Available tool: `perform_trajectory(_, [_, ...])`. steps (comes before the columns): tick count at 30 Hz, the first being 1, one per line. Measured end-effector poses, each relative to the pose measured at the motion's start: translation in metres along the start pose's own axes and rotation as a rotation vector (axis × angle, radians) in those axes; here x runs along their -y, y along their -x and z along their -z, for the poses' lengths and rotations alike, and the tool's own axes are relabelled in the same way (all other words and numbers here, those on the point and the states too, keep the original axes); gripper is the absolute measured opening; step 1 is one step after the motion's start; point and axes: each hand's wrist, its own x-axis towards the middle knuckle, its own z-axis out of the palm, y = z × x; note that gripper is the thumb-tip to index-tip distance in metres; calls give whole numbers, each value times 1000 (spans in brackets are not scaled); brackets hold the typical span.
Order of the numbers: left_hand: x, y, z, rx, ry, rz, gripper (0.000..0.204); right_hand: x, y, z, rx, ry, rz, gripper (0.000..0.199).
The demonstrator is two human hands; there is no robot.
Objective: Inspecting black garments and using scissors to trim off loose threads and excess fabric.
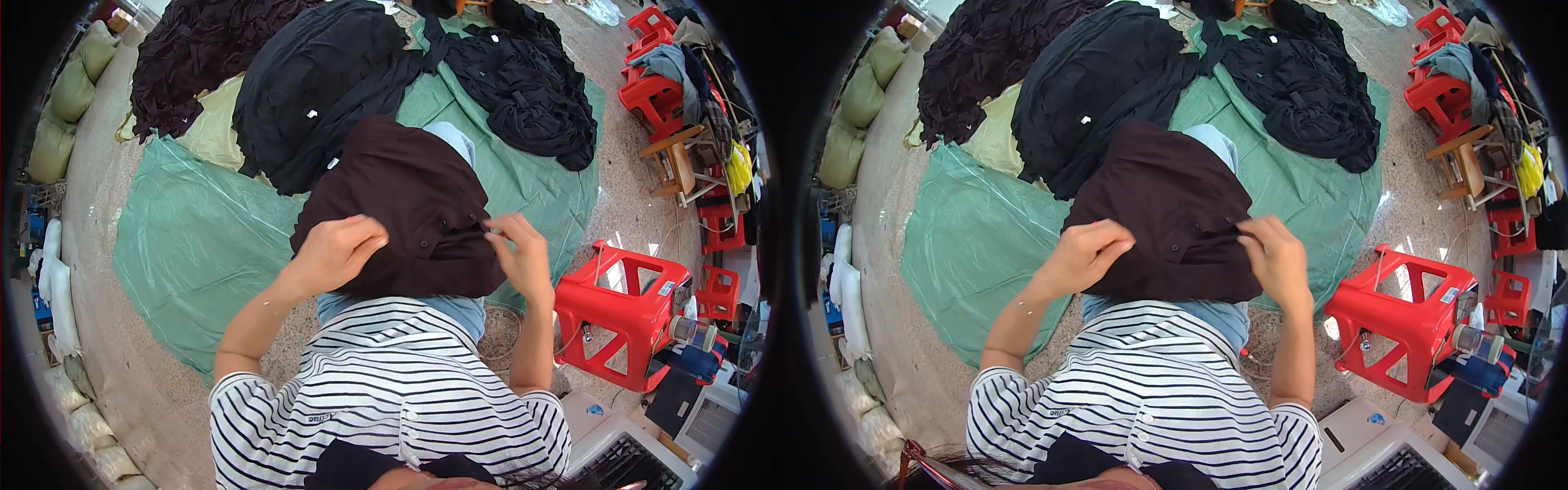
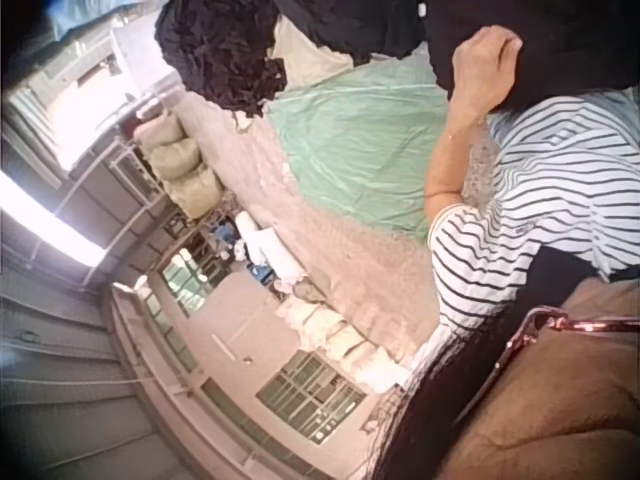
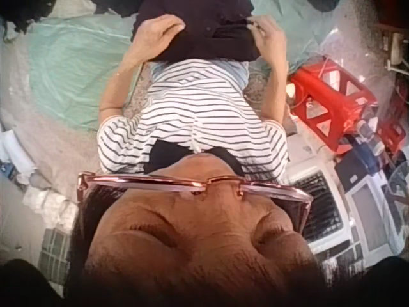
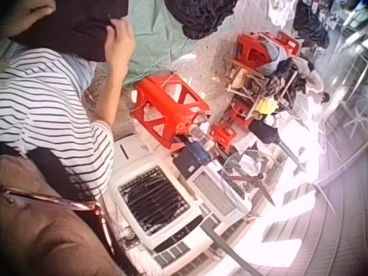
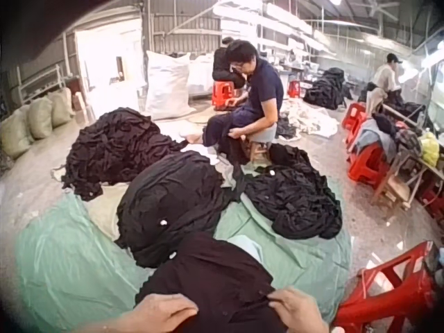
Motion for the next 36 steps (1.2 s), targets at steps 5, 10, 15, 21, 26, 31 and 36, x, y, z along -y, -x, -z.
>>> perform_trajectory(5, [0, -23, -42, -116, 280, 156, 11, 0, -38, -27, 82, 304, 152, 22])
perform_trajectory(10, [3, -36, -59, -251, 161, 121, 16, 8, -65, -15, -45, 54, 128, 17])
perform_trajectory(15, [4, -32, -62, -213, 271, 216, 17, 12, -45, -34, 434, 298, 162, 30])
perform_trajectory(21, [3, -38, -66, -177, 227, 194, 19, 11, -66, -19, -161, -56, 208, 27])
perform_trajectory(26, [-2, -62, -60, -160, 318, 171, 25, 30, -83, -22, -205, -316, -94, 28])
perform_trajectory(31, [8, -48, -67, -290, 201, 175, 19, 4, -84, -61, -436, -158, 79, 17])
perform_trajectory(36, [-4, -32, -73, -307, 301, 330, 24, 26, -24, -56, -143, -155, 6, 18])
